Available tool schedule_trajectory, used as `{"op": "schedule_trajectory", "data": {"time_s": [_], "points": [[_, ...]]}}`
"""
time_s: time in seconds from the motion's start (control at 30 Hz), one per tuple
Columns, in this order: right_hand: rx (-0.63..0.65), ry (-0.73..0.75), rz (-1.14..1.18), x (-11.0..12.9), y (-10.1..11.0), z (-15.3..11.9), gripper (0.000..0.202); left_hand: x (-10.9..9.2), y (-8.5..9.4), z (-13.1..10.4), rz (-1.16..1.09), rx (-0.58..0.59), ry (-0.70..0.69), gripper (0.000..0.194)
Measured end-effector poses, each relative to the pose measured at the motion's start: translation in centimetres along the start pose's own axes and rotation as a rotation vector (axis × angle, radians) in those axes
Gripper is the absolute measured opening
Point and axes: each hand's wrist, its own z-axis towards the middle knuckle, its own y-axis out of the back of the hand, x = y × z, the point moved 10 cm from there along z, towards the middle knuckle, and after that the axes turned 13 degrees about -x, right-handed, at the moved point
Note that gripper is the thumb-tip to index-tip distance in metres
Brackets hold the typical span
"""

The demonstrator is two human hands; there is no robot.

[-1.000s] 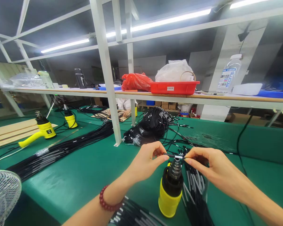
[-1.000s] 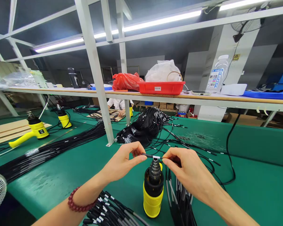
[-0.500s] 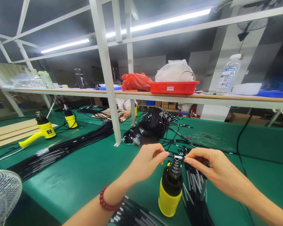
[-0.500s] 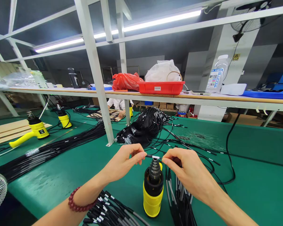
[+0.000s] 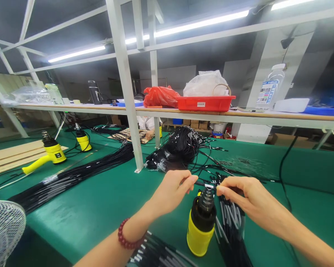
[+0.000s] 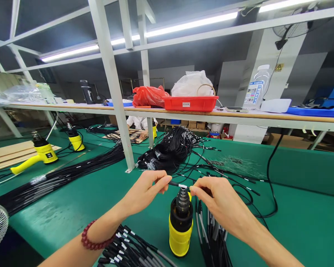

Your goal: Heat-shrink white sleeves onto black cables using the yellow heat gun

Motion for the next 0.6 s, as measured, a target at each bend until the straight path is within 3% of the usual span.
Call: {"op": "schedule_trajectory", "data": {"time_s": [0.1, 0.33, 0.53, 0.6], "points": [[0.006, -0.001, -0.014, 0.1, -0.2, -0.2, 0.040, 0.1, 0.0, 0.0, 0.005, 0.005, 0.011, 0.046], [-0.035, -0.002, 0.083, 0.4, 0.3, 0.2, 0.029, -0.8, 0.5, 0.2, -0.089, -0.045, -0.020, 0.011], [0.022, -0.015, 0.006, 0.2, -0.2, -0.2, 0.041, -0.3, -0.1, 0.1, 0.013, 0.014, -0.011, 0.047], [0.030, -0.014, 0.005, 0.2, -0.2, -0.3, 0.042, -0.2, -0.2, 0.1, 0.013, 0.014, -0.009, 0.048]]}}
